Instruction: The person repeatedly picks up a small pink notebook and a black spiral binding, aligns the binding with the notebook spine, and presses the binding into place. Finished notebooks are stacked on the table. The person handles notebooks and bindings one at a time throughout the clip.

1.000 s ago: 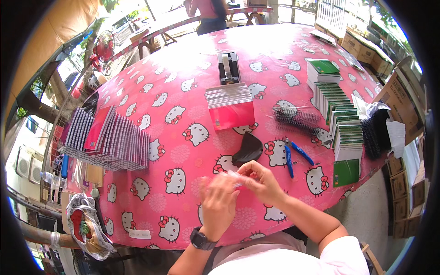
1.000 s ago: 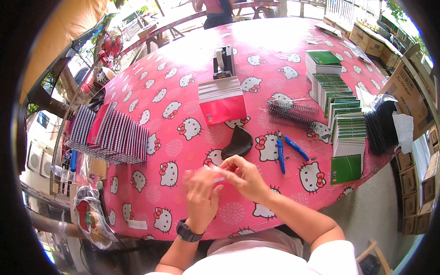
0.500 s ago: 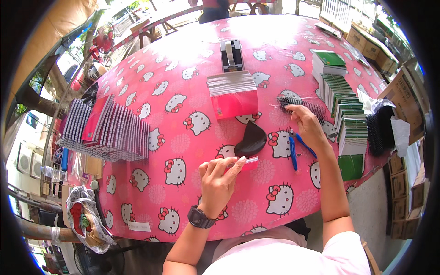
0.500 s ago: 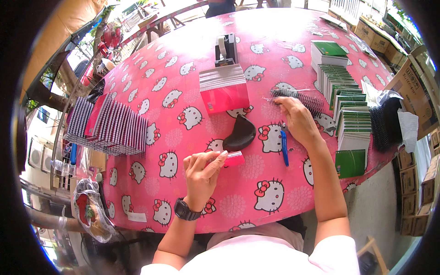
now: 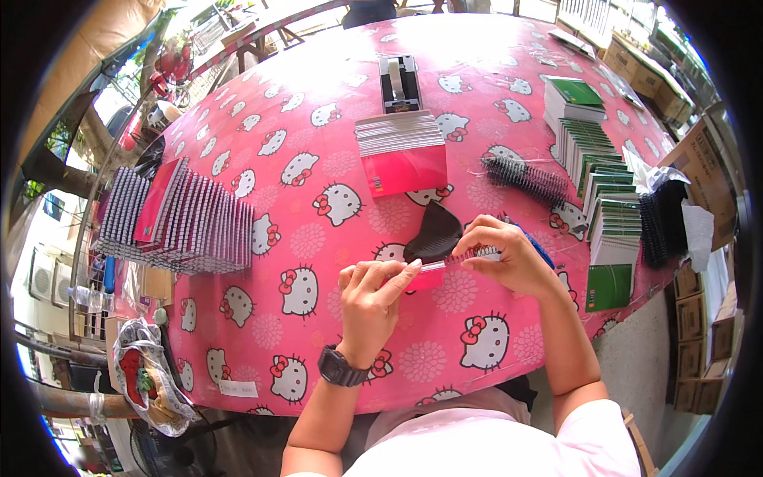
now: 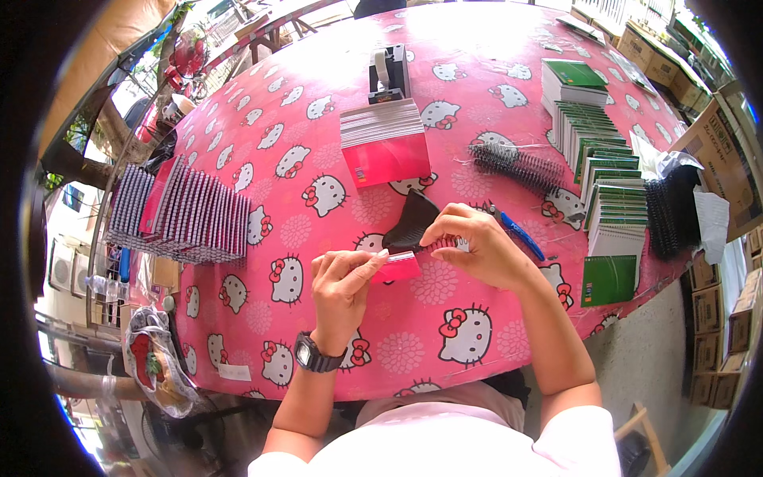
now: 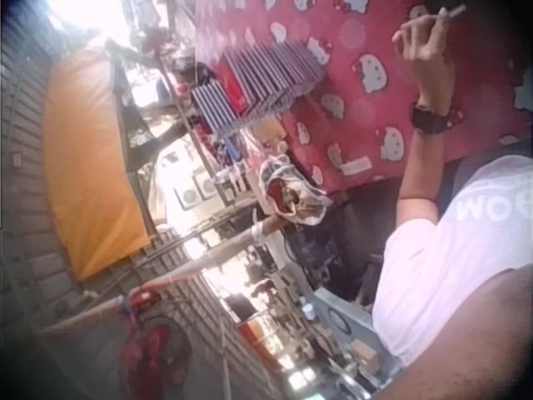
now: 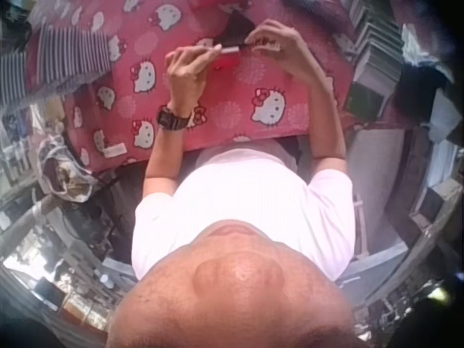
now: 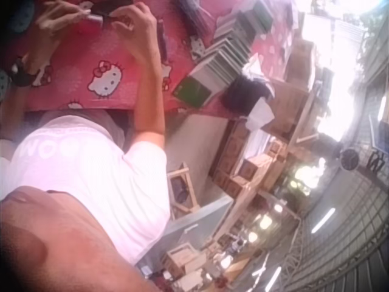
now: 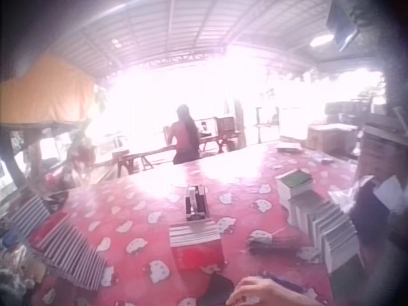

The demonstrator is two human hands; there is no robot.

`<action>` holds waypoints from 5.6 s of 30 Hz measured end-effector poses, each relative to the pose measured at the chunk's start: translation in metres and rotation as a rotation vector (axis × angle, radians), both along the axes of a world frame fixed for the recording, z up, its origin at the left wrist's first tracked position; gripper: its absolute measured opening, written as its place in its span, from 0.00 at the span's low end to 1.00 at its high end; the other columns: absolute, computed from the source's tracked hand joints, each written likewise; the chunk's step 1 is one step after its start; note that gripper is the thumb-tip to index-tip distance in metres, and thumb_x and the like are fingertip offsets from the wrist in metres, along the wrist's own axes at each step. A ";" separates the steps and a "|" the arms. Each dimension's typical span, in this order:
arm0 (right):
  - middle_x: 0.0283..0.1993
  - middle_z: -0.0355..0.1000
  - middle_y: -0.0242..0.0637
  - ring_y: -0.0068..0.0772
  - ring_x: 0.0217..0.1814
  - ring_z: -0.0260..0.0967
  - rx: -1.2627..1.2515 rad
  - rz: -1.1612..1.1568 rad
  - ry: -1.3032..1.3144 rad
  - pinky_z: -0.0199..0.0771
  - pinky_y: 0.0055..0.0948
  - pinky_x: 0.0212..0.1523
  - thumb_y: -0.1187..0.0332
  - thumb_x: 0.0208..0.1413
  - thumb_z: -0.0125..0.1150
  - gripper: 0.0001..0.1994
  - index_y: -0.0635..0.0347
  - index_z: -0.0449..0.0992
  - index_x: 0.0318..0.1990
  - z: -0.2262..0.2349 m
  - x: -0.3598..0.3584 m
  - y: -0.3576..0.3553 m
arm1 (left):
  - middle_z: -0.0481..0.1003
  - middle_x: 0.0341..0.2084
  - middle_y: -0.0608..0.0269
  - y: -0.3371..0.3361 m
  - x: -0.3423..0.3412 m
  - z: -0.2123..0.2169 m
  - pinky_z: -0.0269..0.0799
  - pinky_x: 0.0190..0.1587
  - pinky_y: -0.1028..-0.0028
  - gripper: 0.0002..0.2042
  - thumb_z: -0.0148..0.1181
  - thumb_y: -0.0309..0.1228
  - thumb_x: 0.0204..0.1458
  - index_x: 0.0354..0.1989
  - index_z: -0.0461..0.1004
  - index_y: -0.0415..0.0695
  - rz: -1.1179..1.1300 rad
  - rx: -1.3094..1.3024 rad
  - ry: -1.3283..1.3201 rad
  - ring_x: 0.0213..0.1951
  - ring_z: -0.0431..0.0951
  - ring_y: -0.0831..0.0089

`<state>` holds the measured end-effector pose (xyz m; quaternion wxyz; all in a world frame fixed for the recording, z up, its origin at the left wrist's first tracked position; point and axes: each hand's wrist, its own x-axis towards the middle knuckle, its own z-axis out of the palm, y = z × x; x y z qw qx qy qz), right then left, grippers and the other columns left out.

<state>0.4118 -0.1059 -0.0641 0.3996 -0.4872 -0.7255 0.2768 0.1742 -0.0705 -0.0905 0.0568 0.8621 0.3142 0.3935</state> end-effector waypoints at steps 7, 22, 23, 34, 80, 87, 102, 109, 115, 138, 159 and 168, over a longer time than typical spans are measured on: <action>0.36 0.70 0.33 0.33 0.43 0.68 -0.058 0.061 0.081 0.68 0.30 0.41 0.80 0.45 0.63 0.11 0.60 0.76 0.38 -0.003 -0.006 0.001 | 0.77 0.32 0.71 -0.001 0.001 0.002 0.62 0.40 0.72 0.17 0.60 0.20 0.41 0.42 0.81 0.50 0.011 0.012 -0.016 0.33 0.73 0.73; 0.34 0.70 0.34 0.32 0.39 0.67 -0.095 0.129 0.039 0.68 0.29 0.40 0.78 0.46 0.64 0.09 0.61 0.75 0.37 -0.002 -0.003 -0.001 | 0.76 0.28 0.70 -0.005 0.008 -0.004 0.64 0.37 0.72 0.09 0.68 0.27 0.42 0.34 0.80 0.50 0.049 0.029 -0.119 0.31 0.73 0.73; 0.34 0.70 0.34 0.32 0.39 0.67 -0.056 0.126 0.032 0.68 0.29 0.40 0.79 0.46 0.64 0.09 0.61 0.75 0.37 -0.002 -0.004 -0.001 | 0.76 0.27 0.70 -0.005 0.008 -0.004 0.64 0.37 0.72 0.09 0.67 0.27 0.43 0.34 0.80 0.50 0.047 0.031 -0.115 0.31 0.73 0.73; 0.30 0.71 0.36 0.32 0.33 0.70 0.014 0.026 -0.031 0.71 0.31 0.34 0.78 0.53 0.56 0.17 0.59 0.71 0.51 0.006 -0.015 -0.005 | 0.75 0.32 0.68 -0.013 0.009 0.003 0.62 0.42 0.69 0.11 0.69 0.30 0.40 0.34 0.77 0.48 0.091 -0.027 -0.047 0.37 0.73 0.70; 0.55 0.69 0.43 0.35 0.62 0.60 -0.476 0.211 0.326 0.58 0.36 0.61 0.53 0.45 0.66 0.24 0.62 0.78 0.44 -0.012 -0.016 0.000 | 0.74 0.22 0.78 -0.009 -0.015 0.003 0.48 0.56 0.58 0.22 0.74 0.38 0.32 0.40 0.76 0.55 -0.039 -0.227 -0.040 0.33 0.74 0.79; 0.51 0.71 0.40 0.36 0.58 0.63 -0.434 0.155 -0.034 0.59 0.36 0.59 0.49 0.45 0.67 0.24 0.58 0.79 0.44 0.009 -0.016 0.019 | 0.75 0.25 0.78 -0.005 -0.015 0.003 0.47 0.59 0.56 0.38 0.76 0.39 0.31 0.57 0.66 0.54 -0.027 -0.223 -0.099 0.34 0.75 0.78; 0.50 0.71 0.36 0.32 0.61 0.60 -0.465 0.320 0.484 0.57 0.35 0.60 0.49 0.46 0.65 0.26 0.61 0.76 0.47 -0.013 -0.013 0.011 | 0.71 0.35 0.67 0.024 -0.020 -0.048 0.69 0.43 0.75 0.33 0.74 0.24 0.37 0.53 0.63 0.47 -0.253 -0.820 -0.698 0.39 0.72 0.78; 0.46 0.72 0.38 0.31 0.56 0.63 -0.501 0.181 0.397 0.61 0.29 0.55 0.48 0.46 0.66 0.28 0.60 0.76 0.47 -0.018 -0.019 0.009 | 0.71 0.33 0.69 0.024 -0.025 -0.046 0.69 0.41 0.78 0.16 0.69 0.22 0.44 0.38 0.68 0.45 -0.294 -0.797 -0.578 0.36 0.72 0.81; 0.47 0.72 0.40 0.35 0.57 0.63 -0.378 0.116 0.270 0.58 0.33 0.59 0.45 0.43 0.67 0.29 0.61 0.77 0.45 -0.007 -0.017 0.006 | 0.72 0.35 0.67 0.025 -0.024 -0.053 0.70 0.43 0.77 0.13 0.65 0.22 0.49 0.39 0.66 0.44 -0.398 -0.938 -0.679 0.40 0.72 0.80; 0.35 0.70 0.29 0.20 0.36 0.64 -0.469 0.039 0.330 0.65 0.22 0.35 0.49 0.47 0.65 0.25 0.62 0.76 0.43 -0.024 -0.023 0.012 | 0.70 0.35 0.69 0.026 -0.021 -0.047 0.67 0.46 0.78 0.12 0.62 0.27 0.53 0.41 0.66 0.44 -0.470 -1.055 -0.746 0.42 0.69 0.82; 0.63 0.58 0.45 0.43 0.55 0.59 0.348 -0.135 -0.532 0.54 0.41 0.55 0.61 0.25 0.76 0.35 0.50 0.73 0.50 0.017 -0.046 -0.034 | 0.69 0.28 0.74 0.018 -0.016 -0.043 0.67 0.37 0.81 0.12 0.66 0.29 0.50 0.36 0.67 0.44 -0.326 -1.087 -0.744 0.33 0.68 0.85; 0.66 0.53 0.41 0.39 0.60 0.52 0.285 -0.012 -0.771 0.51 0.40 0.54 0.58 0.27 0.73 0.34 0.48 0.72 0.51 0.009 -0.050 -0.034 | 0.68 0.28 0.76 0.016 -0.017 -0.042 0.65 0.35 0.85 0.12 0.66 0.27 0.51 0.37 0.67 0.44 -0.264 -1.057 -0.724 0.32 0.67 0.88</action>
